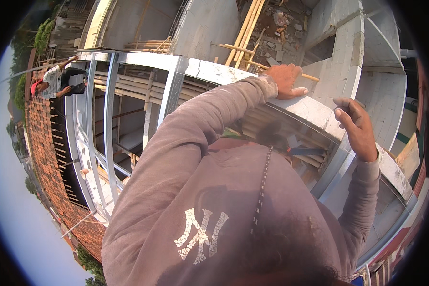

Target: The person uses a hand saw to cut a piece of metal, then aligns and fits the metal beam onto the structural frame of a roof.

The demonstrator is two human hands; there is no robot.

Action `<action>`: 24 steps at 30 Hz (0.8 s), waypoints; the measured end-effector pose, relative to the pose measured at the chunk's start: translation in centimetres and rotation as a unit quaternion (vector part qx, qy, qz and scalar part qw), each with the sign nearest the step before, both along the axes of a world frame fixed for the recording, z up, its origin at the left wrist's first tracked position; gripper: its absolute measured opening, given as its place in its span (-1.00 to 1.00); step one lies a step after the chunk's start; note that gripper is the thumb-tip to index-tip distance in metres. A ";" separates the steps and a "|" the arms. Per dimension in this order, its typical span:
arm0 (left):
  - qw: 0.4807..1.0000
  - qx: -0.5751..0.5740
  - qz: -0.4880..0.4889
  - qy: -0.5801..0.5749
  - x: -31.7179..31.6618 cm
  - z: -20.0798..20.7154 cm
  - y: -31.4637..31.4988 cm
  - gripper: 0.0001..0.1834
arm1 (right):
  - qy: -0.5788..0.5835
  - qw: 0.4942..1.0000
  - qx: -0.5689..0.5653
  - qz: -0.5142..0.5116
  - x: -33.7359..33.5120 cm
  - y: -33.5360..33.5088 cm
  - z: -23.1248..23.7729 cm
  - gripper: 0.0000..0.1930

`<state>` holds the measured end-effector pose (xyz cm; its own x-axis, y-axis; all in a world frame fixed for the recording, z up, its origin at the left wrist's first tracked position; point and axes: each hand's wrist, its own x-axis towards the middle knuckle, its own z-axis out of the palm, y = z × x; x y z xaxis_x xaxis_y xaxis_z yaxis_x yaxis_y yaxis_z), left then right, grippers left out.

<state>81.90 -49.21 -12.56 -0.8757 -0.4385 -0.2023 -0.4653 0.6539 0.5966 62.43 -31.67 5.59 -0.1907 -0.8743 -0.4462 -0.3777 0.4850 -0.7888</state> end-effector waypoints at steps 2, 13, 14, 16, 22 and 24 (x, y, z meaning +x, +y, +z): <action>0.993 0.019 0.089 0.079 0.6 -0.1 -0.6 -0.30 | 0.029 0.999 -0.003 0.043 0.8 -4.1 -2.3 -0.60; 0.643 0.389 0.439 0.491 10.0 8.8 -3.7 -0.56 | -0.215 0.971 -0.071 0.073 15.5 -17.2 -7.2 -0.52; 0.617 0.403 0.452 0.503 10.9 8.5 -3.6 -0.56 | -0.243 0.966 -0.068 0.063 16.8 -17.7 -7.5 -0.54; 0.615 0.345 0.500 0.504 13.1 7.7 -3.3 -0.54 | -0.244 0.961 -0.076 0.108 18.9 -18.7 -8.8 -0.61; 0.708 0.160 0.554 0.407 24.0 3.3 0.0 -0.52 | -0.134 0.979 -0.038 0.149 22.2 -22.2 -14.2 -0.62; 0.687 0.209 0.561 0.412 28.5 2.8 1.6 -0.68 | -0.103 0.984 -0.035 0.141 22.2 -23.7 -16.5 -0.62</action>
<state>110.44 -47.57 -9.80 0.0725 -0.9855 -0.1536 0.0711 -0.1485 0.9863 84.67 -55.37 -10.95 0.1524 -0.9094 -0.3870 -0.3176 0.3258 -0.8905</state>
